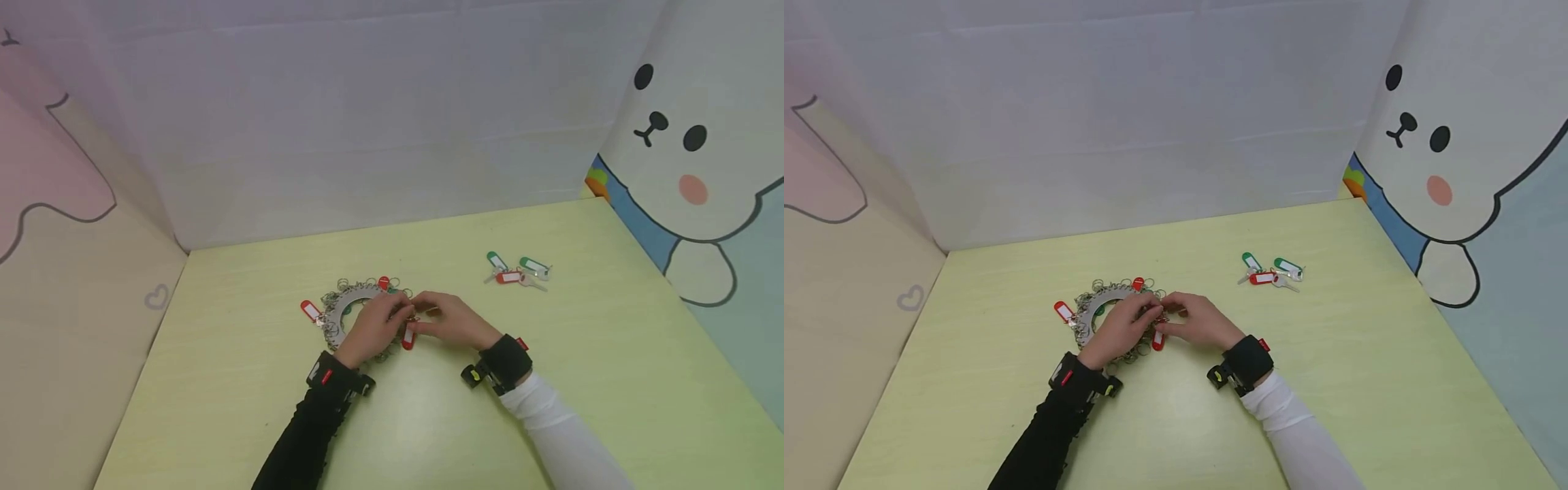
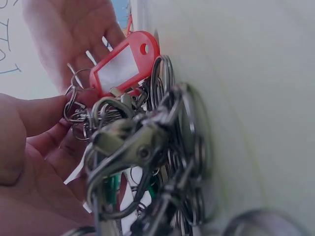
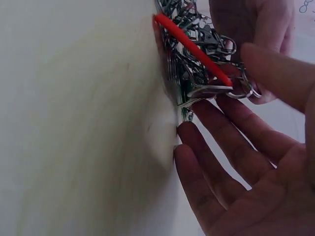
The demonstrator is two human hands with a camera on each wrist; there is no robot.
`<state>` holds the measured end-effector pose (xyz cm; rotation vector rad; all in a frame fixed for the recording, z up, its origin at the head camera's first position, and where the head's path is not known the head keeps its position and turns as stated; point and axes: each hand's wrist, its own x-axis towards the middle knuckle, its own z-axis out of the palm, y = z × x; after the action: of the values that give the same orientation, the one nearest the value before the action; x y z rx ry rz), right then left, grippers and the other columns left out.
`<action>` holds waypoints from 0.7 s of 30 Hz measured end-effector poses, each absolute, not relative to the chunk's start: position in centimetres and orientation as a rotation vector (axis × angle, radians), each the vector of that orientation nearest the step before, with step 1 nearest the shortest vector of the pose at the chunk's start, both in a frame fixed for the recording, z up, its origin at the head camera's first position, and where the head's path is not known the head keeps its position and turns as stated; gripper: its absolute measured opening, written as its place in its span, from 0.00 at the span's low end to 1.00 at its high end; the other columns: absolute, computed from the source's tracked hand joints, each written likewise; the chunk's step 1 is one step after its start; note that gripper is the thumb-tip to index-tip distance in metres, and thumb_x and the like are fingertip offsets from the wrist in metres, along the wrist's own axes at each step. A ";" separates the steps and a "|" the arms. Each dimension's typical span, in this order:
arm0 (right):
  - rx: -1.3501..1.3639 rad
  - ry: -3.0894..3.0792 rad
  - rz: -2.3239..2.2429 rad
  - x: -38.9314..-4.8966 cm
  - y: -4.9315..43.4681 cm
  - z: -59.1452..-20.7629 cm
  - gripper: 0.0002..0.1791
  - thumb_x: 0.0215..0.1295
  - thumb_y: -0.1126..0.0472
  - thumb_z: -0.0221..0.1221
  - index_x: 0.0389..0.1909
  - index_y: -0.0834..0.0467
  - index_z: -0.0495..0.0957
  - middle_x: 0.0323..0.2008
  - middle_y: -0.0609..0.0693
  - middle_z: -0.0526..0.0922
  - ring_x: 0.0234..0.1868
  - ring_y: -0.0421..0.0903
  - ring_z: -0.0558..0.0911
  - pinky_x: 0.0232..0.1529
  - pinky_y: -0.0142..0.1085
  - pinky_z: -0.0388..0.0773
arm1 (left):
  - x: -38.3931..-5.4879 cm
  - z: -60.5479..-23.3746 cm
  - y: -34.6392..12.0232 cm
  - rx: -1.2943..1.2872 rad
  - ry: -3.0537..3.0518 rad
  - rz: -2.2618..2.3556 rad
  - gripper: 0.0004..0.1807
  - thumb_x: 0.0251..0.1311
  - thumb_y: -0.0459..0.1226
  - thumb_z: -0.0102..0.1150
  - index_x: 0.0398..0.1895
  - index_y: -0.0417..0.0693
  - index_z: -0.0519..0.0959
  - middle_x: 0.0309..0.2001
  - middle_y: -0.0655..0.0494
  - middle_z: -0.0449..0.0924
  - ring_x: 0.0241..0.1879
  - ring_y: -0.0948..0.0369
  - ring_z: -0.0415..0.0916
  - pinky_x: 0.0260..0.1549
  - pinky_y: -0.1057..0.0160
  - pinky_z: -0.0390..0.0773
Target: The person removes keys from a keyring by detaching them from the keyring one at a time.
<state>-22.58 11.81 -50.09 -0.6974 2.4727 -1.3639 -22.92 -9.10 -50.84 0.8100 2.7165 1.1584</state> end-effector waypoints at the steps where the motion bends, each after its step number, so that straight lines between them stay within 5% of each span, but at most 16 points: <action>1: -0.693 2.476 -1.355 -22.5 11.7 -50.1 0.13 0.70 0.57 0.68 0.51 0.55 0.83 0.52 0.51 0.86 0.56 0.52 0.85 0.60 0.49 0.80 | -22.9 -50.8 -9.1 0.808 2.706 1.175 0.07 0.79 0.42 0.54 0.42 0.53 0.80 0.36 0.60 0.80 0.35 0.61 0.69 0.36 0.62 0.69; 6: -0.681 2.519 -1.390 -22.4 11.6 -50.1 0.04 0.70 0.64 0.66 0.43 0.54 0.83 0.45 0.49 0.87 0.49 0.47 0.86 0.54 0.45 0.82 | -23.1 -50.6 -9.2 0.786 2.635 1.282 0.08 0.80 0.42 0.52 0.42 0.53 0.79 0.34 0.58 0.77 0.31 0.61 0.68 0.32 0.64 0.68; 14: -0.758 2.458 -1.559 -22.6 11.7 -49.7 0.09 0.72 0.70 0.61 0.48 0.58 0.81 0.48 0.53 0.82 0.50 0.50 0.85 0.53 0.40 0.83 | -23.0 -49.6 -9.5 0.715 2.489 1.465 0.12 0.83 0.44 0.45 0.42 0.49 0.74 0.32 0.54 0.69 0.31 0.59 0.66 0.32 0.64 0.66; 21: -0.760 2.392 -1.583 -22.5 11.6 -49.4 0.10 0.77 0.69 0.54 0.54 0.59 0.77 0.50 0.56 0.85 0.46 0.51 0.87 0.44 0.35 0.78 | -22.8 -49.5 -9.7 0.701 2.450 1.502 0.11 0.83 0.44 0.43 0.44 0.50 0.73 0.37 0.48 0.79 0.32 0.58 0.68 0.33 0.63 0.68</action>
<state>-22.49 11.60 -49.35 -0.7599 2.3919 -1.5832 -22.80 -9.71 -49.47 0.7012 2.4499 1.5023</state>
